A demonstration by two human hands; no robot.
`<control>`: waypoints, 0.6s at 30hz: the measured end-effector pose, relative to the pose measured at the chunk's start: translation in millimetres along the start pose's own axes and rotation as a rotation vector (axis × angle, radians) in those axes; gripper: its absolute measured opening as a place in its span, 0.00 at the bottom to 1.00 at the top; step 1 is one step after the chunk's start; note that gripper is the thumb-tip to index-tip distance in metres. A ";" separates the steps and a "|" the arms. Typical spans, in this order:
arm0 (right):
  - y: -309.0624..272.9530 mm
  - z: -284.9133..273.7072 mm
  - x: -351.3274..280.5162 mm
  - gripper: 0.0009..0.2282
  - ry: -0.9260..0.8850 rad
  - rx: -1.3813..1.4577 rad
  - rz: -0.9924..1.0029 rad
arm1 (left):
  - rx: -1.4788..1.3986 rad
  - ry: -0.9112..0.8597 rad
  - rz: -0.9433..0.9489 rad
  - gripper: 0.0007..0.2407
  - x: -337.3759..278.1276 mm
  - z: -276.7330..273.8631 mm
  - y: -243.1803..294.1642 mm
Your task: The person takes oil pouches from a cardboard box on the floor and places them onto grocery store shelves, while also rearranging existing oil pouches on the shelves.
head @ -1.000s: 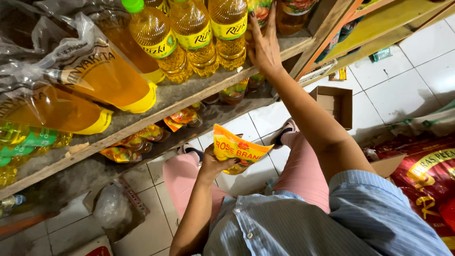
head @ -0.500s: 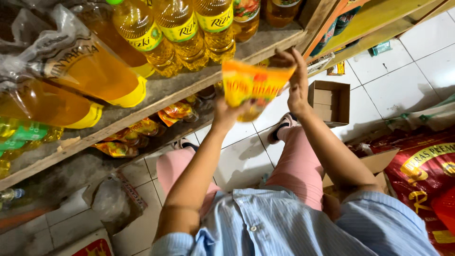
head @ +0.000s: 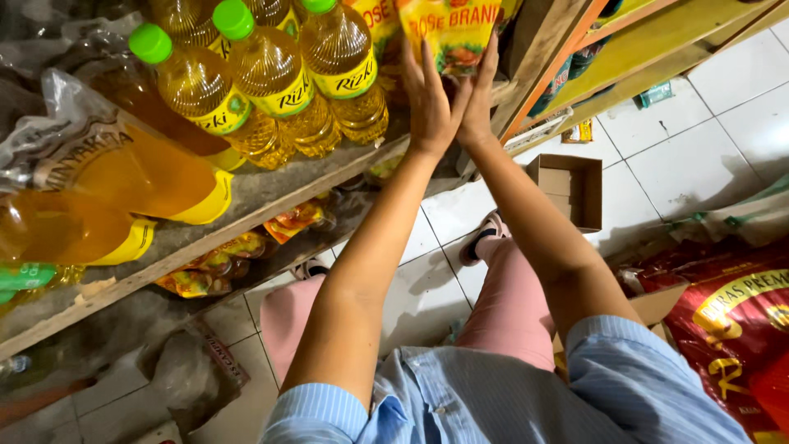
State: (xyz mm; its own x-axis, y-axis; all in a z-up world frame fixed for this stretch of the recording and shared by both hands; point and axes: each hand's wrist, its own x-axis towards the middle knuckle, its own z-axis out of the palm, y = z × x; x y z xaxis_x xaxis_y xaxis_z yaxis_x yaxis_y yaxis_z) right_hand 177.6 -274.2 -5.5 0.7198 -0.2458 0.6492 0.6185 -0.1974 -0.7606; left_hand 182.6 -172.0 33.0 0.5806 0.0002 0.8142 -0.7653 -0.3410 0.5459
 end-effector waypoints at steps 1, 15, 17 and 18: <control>-0.7 0.1 2.3 0.36 0.034 -0.244 -0.047 | 0.081 -0.024 0.047 0.36 -6.1 0.2 -4.0; -23.7 -5.6 -17.1 0.33 -0.117 -0.907 -0.009 | 0.370 -0.031 -0.081 0.45 -8.8 -2.4 -31.0; -19.1 -6.1 -8.7 0.34 -0.113 -0.957 -0.035 | 0.370 -0.022 -0.142 0.46 -4.6 6.3 -36.9; -15.5 -4.9 -3.5 0.34 -0.107 -0.981 -0.048 | 0.385 -0.010 -0.169 0.46 -0.8 13.3 -39.5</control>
State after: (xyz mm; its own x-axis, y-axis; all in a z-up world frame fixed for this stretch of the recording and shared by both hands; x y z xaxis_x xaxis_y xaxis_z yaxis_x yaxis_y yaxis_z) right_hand 163.9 -274.9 4.0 0.7554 -0.1392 0.6403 0.1472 -0.9161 -0.3729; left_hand 216.1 -171.0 8.2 0.6932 0.0779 0.7165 -0.5006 -0.6632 0.5564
